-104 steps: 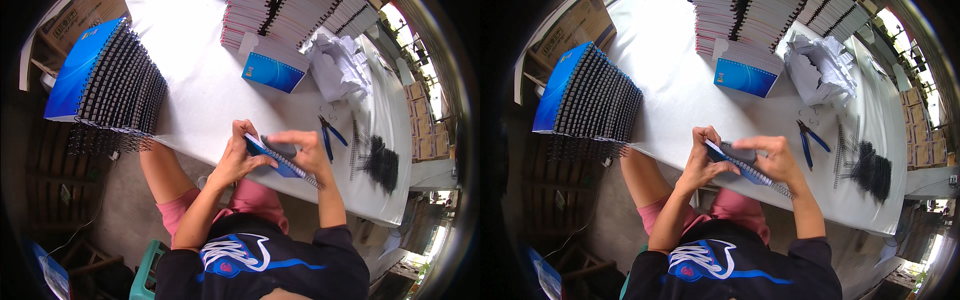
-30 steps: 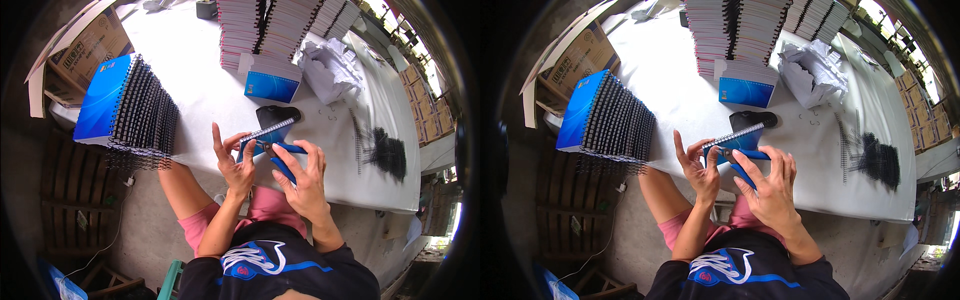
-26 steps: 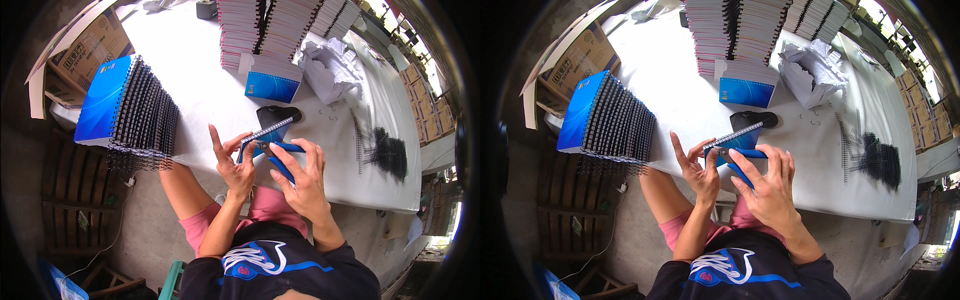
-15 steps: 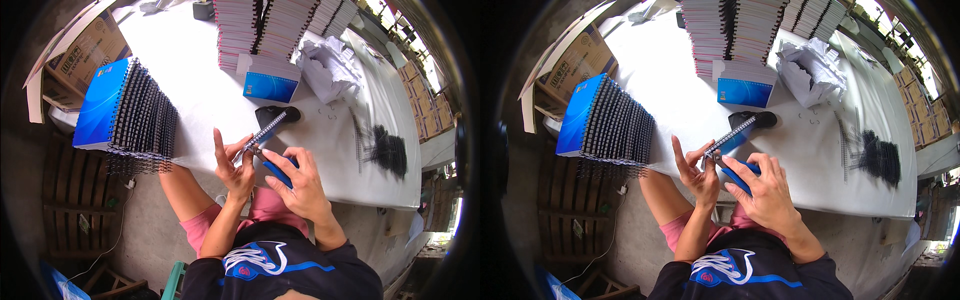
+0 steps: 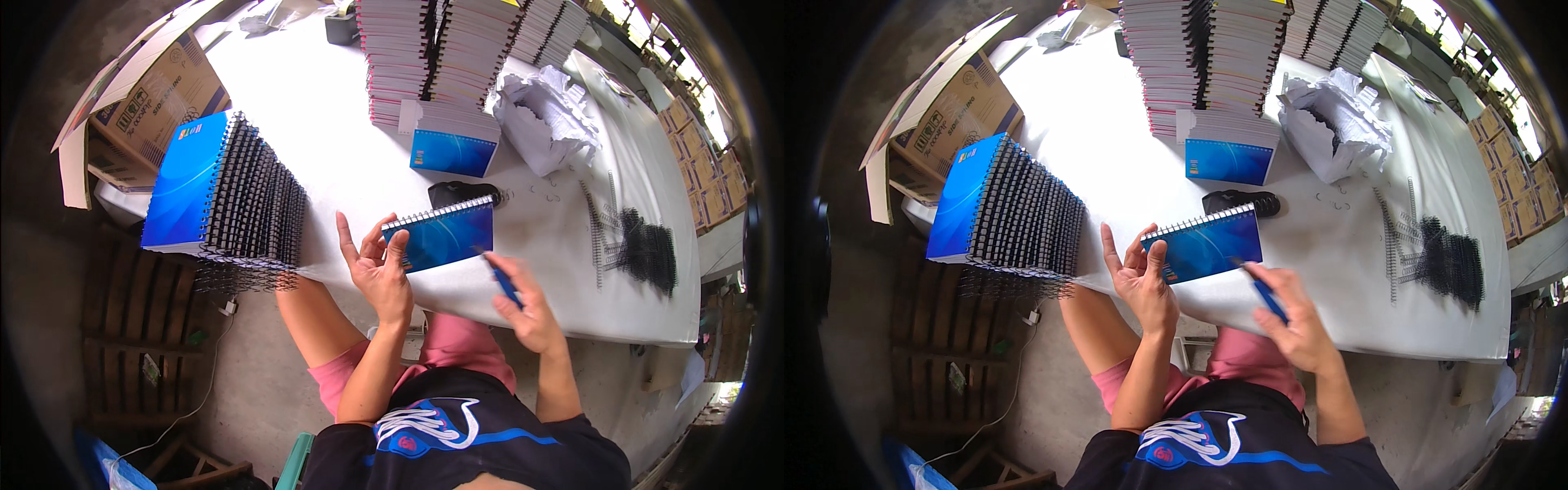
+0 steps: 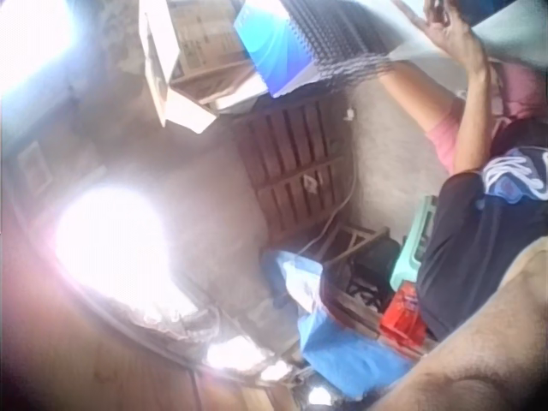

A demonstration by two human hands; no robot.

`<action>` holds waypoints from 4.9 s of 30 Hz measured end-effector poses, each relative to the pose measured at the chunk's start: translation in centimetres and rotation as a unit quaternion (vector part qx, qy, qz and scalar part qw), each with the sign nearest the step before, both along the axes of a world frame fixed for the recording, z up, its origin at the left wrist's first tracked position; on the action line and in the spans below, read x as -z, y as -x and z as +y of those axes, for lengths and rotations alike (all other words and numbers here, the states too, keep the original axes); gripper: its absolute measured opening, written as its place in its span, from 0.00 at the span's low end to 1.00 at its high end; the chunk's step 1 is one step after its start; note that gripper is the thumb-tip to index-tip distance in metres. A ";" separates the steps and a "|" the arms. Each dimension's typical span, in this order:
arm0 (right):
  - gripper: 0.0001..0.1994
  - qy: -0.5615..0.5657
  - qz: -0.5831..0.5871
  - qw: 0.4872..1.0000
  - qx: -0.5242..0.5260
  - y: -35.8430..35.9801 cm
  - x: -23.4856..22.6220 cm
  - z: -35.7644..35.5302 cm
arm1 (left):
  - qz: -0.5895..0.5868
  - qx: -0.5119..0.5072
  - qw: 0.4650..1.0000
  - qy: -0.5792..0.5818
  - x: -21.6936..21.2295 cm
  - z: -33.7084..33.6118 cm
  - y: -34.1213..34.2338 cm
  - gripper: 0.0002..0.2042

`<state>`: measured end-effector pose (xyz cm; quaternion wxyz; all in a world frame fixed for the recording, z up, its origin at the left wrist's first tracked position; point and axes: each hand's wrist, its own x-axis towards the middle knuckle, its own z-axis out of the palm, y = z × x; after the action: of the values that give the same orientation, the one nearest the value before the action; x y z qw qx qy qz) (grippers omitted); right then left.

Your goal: The person binds notebooks by threading a plastic spiral through the punched holes of the paper and covers, then trims and crimps the ends of the spiral with pliers before stacking the finished notebooks.

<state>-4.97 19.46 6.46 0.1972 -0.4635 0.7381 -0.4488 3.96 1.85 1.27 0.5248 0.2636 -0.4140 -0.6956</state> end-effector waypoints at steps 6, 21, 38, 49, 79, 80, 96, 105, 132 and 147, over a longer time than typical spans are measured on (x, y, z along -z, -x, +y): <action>0.25 -0.118 0.114 0.963 0.215 2.8 2.5 4.7 | 0.056 0.015 0.997 -0.050 0.9 -0.1 0.6 0.25; 0.27 0.091 0.090 0.980 0.153 1.8 0.2 0.0 | 0.055 -0.016 0.997 0.043 2.3 0.3 0.2 0.09; 0.29 0.003 0.268 0.963 0.028 -1.4 -1.9 -3.4 | -0.023 -0.022 0.993 0.110 1.9 0.0 -0.5 0.08; 0.27 -0.045 0.334 0.941 0.031 -2.6 -3.3 -4.7 | -0.054 -0.073 0.967 0.239 1.1 0.4 -0.3 0.08; 0.21 0.127 0.428 0.869 0.213 4.4 -5.2 -5.3 | -0.117 -0.060 0.968 0.213 2.8 -0.2 -1.0 0.10; 0.21 0.144 0.313 0.899 0.270 4.9 -5.8 -4.8 | -0.077 -0.046 0.981 0.173 2.5 0.1 -0.8 0.10; 0.28 -0.058 0.335 0.939 0.041 -2.9 -3.5 -4.8 | 0.037 -0.027 0.979 0.198 3.5 0.0 -0.6 0.10; 0.25 -0.102 0.362 0.926 0.024 -3.8 -3.1 -5.5 | 0.066 -0.040 0.980 0.181 3.2 0.3 -0.4 0.13; 0.32 0.319 -0.256 0.911 -0.052 1.2 -2.0 -5.2 | 0.011 -0.093 0.934 0.346 -8.0 1.3 -5.7 0.08; 0.17 0.268 0.048 0.957 -0.097 -4.4 -13.2 -32.3 | -0.104 -0.206 0.932 0.279 -11.0 -12.1 -13.7 0.24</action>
<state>-0.60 -12.81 19.61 0.0730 -0.5898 0.5507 -0.5861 17.64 -10.25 12.28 0.6631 0.2565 -0.5803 -0.3972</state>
